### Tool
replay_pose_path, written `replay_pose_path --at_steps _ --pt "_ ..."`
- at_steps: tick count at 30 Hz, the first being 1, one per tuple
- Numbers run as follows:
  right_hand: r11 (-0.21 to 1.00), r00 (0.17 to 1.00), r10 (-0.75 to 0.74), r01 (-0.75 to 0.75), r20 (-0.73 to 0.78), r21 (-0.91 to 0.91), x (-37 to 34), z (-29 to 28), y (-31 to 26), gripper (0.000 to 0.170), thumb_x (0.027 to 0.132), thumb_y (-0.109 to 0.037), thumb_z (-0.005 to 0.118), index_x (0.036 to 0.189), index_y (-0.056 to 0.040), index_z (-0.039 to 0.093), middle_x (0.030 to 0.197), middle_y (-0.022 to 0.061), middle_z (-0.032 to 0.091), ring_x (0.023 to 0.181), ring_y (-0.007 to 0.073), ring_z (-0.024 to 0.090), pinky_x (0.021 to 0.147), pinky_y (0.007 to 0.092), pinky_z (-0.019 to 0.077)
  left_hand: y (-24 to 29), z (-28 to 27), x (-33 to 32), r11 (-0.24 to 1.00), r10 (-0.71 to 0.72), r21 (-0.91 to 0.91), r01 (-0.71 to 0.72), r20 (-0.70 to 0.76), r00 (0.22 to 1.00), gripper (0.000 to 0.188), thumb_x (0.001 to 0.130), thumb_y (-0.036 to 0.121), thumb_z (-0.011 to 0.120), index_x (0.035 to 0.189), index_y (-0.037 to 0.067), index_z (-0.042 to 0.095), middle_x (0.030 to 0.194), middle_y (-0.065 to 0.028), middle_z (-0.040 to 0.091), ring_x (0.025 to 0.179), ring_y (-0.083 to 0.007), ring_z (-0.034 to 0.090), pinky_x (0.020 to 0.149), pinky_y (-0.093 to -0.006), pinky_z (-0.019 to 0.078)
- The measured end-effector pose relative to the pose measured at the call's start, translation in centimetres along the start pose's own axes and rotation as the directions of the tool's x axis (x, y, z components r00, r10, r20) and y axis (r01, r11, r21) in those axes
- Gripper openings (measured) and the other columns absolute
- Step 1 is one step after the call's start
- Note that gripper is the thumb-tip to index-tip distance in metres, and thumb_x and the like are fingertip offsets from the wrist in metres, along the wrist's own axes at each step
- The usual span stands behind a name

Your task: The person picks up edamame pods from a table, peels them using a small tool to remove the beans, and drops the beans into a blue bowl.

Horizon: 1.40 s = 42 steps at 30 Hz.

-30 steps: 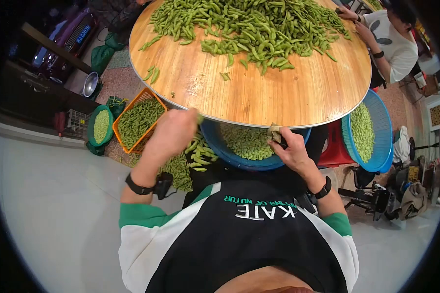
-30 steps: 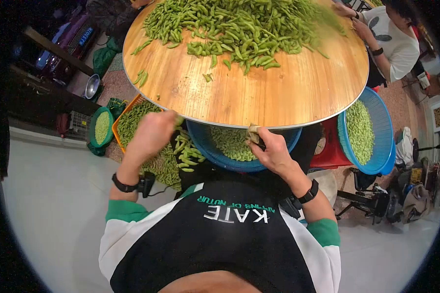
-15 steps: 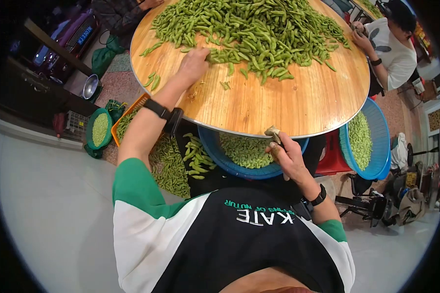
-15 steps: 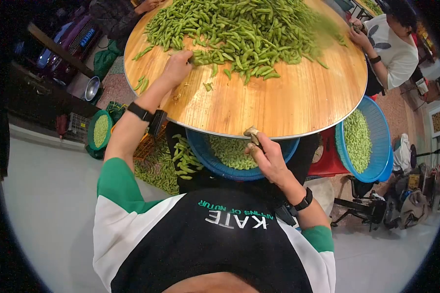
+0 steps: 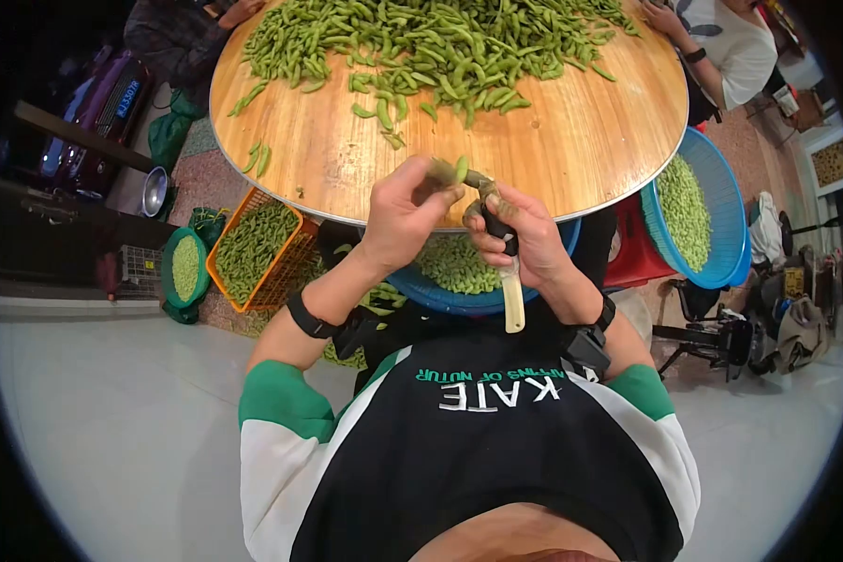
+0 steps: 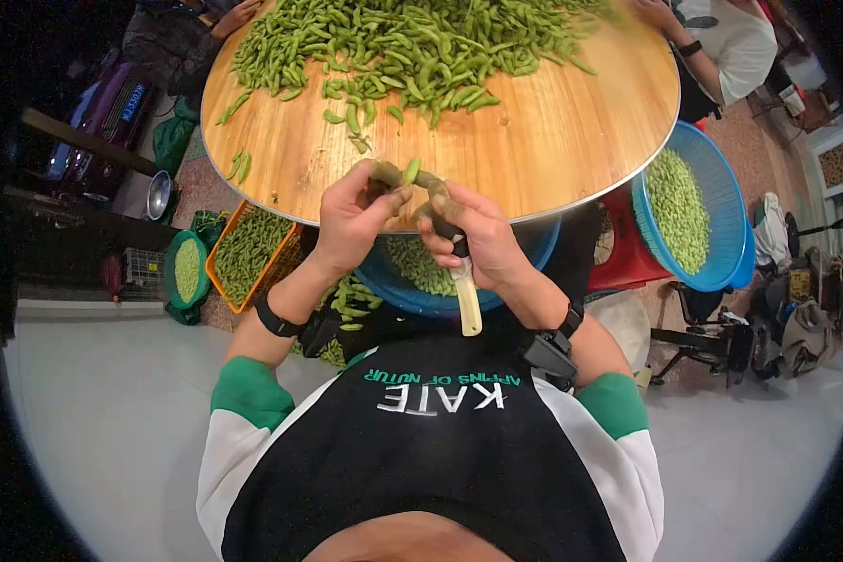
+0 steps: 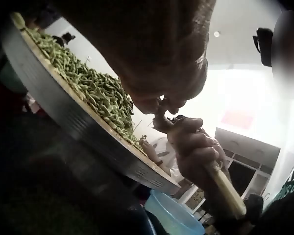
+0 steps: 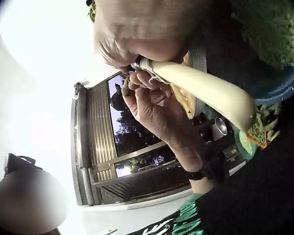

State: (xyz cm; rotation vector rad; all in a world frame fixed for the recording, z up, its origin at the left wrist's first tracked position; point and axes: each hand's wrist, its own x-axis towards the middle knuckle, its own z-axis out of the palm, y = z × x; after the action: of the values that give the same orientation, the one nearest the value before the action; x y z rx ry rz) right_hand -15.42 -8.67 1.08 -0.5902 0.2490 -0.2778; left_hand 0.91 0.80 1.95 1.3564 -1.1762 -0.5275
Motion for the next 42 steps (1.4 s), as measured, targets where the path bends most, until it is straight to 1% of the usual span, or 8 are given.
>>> replay_pose_path --at_steps 1,4,15,32,37,40,41,42 --pt "1.0 1.0 0.002 -0.002 -0.004 0.002 0.0 -0.2 0.1 0.033 0.098 -0.016 0.046 0.13 -0.0044 0.044 0.086 0.0079 0.056 0.058 0.0096 0.044 0.044 0.0191 0.0349 0.1 0.1 -0.3 0.95 -0.188 -0.251 0.186 0.016 0.982 0.013 0.083 0.001 0.068 0.09 0.002 0.057 0.079 0.0005 0.059 0.063 -0.0042 0.05 0.051 -0.0222 0.0402" --pt "0.997 0.999 0.034 -0.037 0.038 0.069 0.2 -0.5 0.1 0.033 0.097 -0.016 0.047 0.128 -0.005 0.044 0.087 0.0085 0.053 0.058 0.0089 0.04 0.043 0.018 0.0334 -0.3 0.0 -0.9 0.886 -0.277 -0.374 0.275 0.05 0.96 0.013 0.086 0.002 0.066 0.094 0.003 0.055 0.081 0.0023 0.06 0.066 -0.0027 0.053 0.052 -0.0191 0.0406" --pt "0.997 0.995 0.054 -0.058 0.081 0.047 -0.2 -0.2 0.4 0.046 0.098 -0.016 0.047 0.142 -0.0067 0.036 0.081 0.0059 0.05 0.055 0.0084 0.038 0.042 0.0186 0.0337 -0.9 0.6 -1.7 0.802 -0.331 -0.49 0.34 0.107 0.937 0.01 0.083 -0.002 0.065 0.091 0.0 0.06 0.081 -0.0029 0.064 0.06 -0.0049 0.055 0.048 -0.0182 0.04" --pt "0.981 1.0 0.011 -0.008 0.015 -0.194 -0.7 0.7 0.8 0.034 0.096 -0.011 0.048 0.13 -0.0046 0.048 0.079 0.0041 0.051 0.053 0.0064 0.038 0.043 0.0183 0.0321 -1.1 -0.3 -1.4 0.816 -0.333 -0.442 0.374 0.17 0.928 0.011 0.081 -0.001 0.068 0.09 0.0 0.061 0.076 -0.004 0.063 0.055 -0.0066 0.054 0.045 -0.0191 0.0412" --pt "0.985 0.997 0.066 -0.058 0.042 -0.16 -1.1 0.2 0.4 0.031 0.096 -0.011 0.047 0.127 -0.005 0.05 0.078 0.0041 0.051 0.052 0.0066 0.038 0.042 0.0183 0.0318 -2.0 -1.2 -1.0 0.493 -0.384 -0.634 0.596 0.456 0.803 0.012 0.08 -0.001 0.069 0.09 0.001 0.062 0.078 -0.0058 0.065 0.057 -0.009 0.058 0.042 -0.0211 0.045" --pt "0.992 0.997 0.077 -0.075 0.018 -0.097 -1.0 -0.1 0.5 0.031 0.097 -0.011 0.047 0.127 -0.0055 0.05 0.078 0.0043 0.052 0.052 0.0068 0.038 0.042 0.0182 0.0318 -2.0 -0.9 -1.0 0.38 -0.385 -0.647 0.661 0.54 0.749 0.013 0.081 -0.002 0.067 0.093 0.0 0.061 0.081 -0.0058 0.065 0.062 -0.0093 0.06 0.047 -0.0223 0.0473" --pt "0.995 0.998 0.057 -0.057 0.005 -0.085 -1.2 0.2 0.6 0.029 0.096 -0.012 0.049 0.125 -0.0056 0.052 0.08 0.004 0.053 0.053 0.0065 0.039 0.042 0.0175 0.0323 -1.8 -0.8 -1.1 0.381 -0.384 -0.649 0.659 0.538 0.751 0.013 0.081 -0.002 0.067 0.093 0.0 0.061 0.081 -0.0058 0.065 0.062 -0.0093 0.06 0.047 -0.0223 0.0473" --pt "0.997 0.999 0.038 -0.039 -0.01 -0.072 -1.3 0.4 0.5 0.027 0.096 -0.013 0.051 0.122 -0.0057 0.053 0.081 0.0036 0.054 0.054 0.0062 0.041 0.042 0.0168 0.0327 -0.9 -0.5 -1.1 0.632 -0.372 -0.553 0.542 0.398 0.839 0.013 0.082 -0.001 0.066 0.094 -0.001 0.06 0.082 -0.0056 0.064 0.064 -0.0105 0.06 0.05 -0.0238 0.0484"
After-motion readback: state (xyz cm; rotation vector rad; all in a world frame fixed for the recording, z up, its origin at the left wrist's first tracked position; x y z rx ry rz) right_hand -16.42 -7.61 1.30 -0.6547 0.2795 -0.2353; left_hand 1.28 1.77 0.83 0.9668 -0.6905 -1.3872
